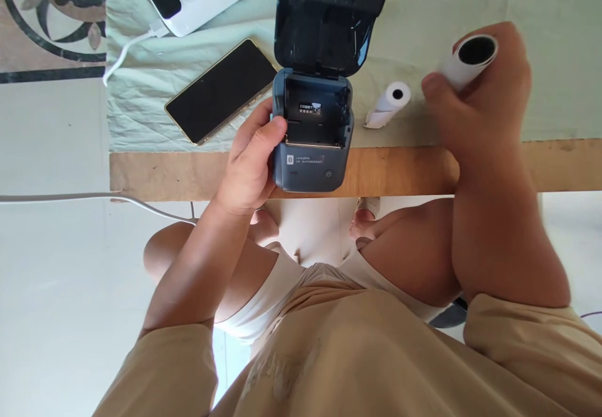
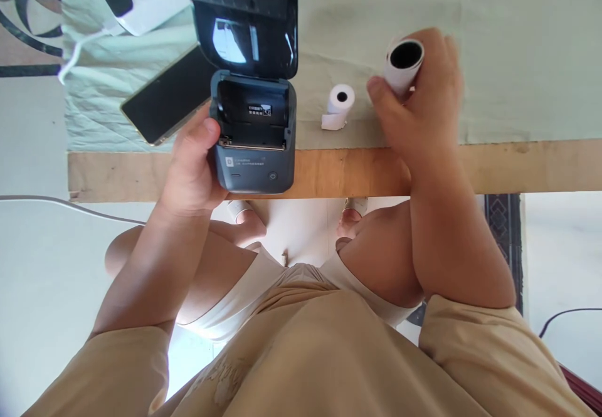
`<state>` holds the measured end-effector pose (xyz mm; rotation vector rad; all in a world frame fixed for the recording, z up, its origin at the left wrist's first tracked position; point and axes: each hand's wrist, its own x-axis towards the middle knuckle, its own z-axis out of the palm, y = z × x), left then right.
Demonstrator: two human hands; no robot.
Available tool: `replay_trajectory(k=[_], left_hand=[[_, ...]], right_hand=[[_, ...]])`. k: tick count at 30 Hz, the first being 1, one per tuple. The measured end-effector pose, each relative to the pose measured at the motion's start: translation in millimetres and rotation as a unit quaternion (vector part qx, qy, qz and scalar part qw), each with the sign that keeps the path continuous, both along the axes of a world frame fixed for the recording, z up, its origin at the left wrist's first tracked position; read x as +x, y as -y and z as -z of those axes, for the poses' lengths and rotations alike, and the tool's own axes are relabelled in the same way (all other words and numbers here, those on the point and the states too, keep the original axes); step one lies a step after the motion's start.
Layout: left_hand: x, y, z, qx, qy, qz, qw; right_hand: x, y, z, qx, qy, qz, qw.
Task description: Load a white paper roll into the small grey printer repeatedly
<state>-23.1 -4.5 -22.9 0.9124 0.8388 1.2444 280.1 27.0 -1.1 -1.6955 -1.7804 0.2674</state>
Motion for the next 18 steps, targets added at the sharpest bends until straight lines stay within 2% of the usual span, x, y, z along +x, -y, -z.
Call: replay_trajectory(k=[3, 6, 8, 10, 11, 12, 14, 16, 18], left_hand=[[1, -2, 3.4, 0.007, -0.012, 0.005, 1.0], [1, -6, 13.3, 0.031, -0.037, 0.011, 0.999], [0, -8, 19.4, 0.043, -0.051, 0.013, 0.998], [0, -9, 22.0, 0.047, -0.056, 0.008, 0.997], [0, -9, 22.0, 0.047, -0.055, 0.002, 0.997], [-1, -8, 21.4, 0.049, -0.053, 0.002, 0.997], [-1, -8, 19.8, 0.058, -0.047, 0.002, 0.997], [-1, -8, 19.3, 0.067, -0.043, 0.004, 0.997], [-1, -8, 20.1, 0.068, -0.044, 0.005, 0.997]], right_hand=[[2, 7, -7.6, -0.031, 0.016, 0.063, 0.997], [7, 7, -2.4, -0.057, 0.077, 0.111, 0.989], [5, 9, 2.3, 0.026, 0.088, 0.105, 0.99], [-4, 15, 3.5, 0.163, 0.069, 0.032, 0.984], [-11, 20, 2.9, 0.21, 0.055, -0.012, 0.976], [-19, 24, 1.8, 0.217, 0.044, -0.053, 0.974], [-37, 31, -0.2, 0.139, 0.046, -0.088, 0.985], [-52, 33, -0.3, 0.028, 0.077, -0.081, 0.993], [-61, 29, 1.4, -0.039, 0.096, -0.063, 0.993]])
